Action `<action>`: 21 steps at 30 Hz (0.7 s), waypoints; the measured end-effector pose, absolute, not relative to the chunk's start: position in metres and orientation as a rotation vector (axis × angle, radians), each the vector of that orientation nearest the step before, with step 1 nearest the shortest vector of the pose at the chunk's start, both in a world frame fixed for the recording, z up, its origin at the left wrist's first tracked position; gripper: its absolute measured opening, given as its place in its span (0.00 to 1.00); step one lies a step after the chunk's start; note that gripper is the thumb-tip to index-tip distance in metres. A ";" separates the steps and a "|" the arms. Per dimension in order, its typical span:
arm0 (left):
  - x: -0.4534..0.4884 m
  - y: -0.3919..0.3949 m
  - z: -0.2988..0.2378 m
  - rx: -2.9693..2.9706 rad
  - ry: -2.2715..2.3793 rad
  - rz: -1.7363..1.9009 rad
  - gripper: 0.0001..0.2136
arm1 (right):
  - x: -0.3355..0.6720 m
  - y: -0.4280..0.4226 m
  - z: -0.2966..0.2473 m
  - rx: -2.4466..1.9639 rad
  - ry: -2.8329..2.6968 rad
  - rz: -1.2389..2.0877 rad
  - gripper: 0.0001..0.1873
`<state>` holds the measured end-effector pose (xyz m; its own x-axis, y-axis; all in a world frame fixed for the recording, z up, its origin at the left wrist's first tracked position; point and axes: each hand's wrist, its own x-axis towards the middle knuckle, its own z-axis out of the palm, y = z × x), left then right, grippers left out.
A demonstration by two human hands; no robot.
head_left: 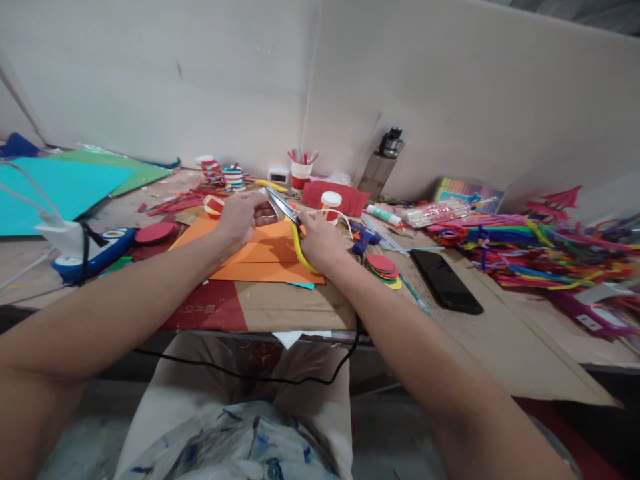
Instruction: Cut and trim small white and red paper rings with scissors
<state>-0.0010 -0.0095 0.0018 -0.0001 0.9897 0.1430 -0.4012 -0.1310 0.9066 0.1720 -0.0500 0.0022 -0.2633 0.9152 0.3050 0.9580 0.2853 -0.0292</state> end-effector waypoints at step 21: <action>-0.001 -0.014 0.007 1.011 0.639 1.366 0.03 | 0.187 -0.039 0.002 -1.472 -2.005 0.178 0.20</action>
<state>-0.0009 -0.0140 0.0073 0.1426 0.9734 0.1792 -0.4870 -0.0886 0.8689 0.1869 -0.0385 0.0023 -0.1711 0.8960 0.4097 0.8100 0.3646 -0.4593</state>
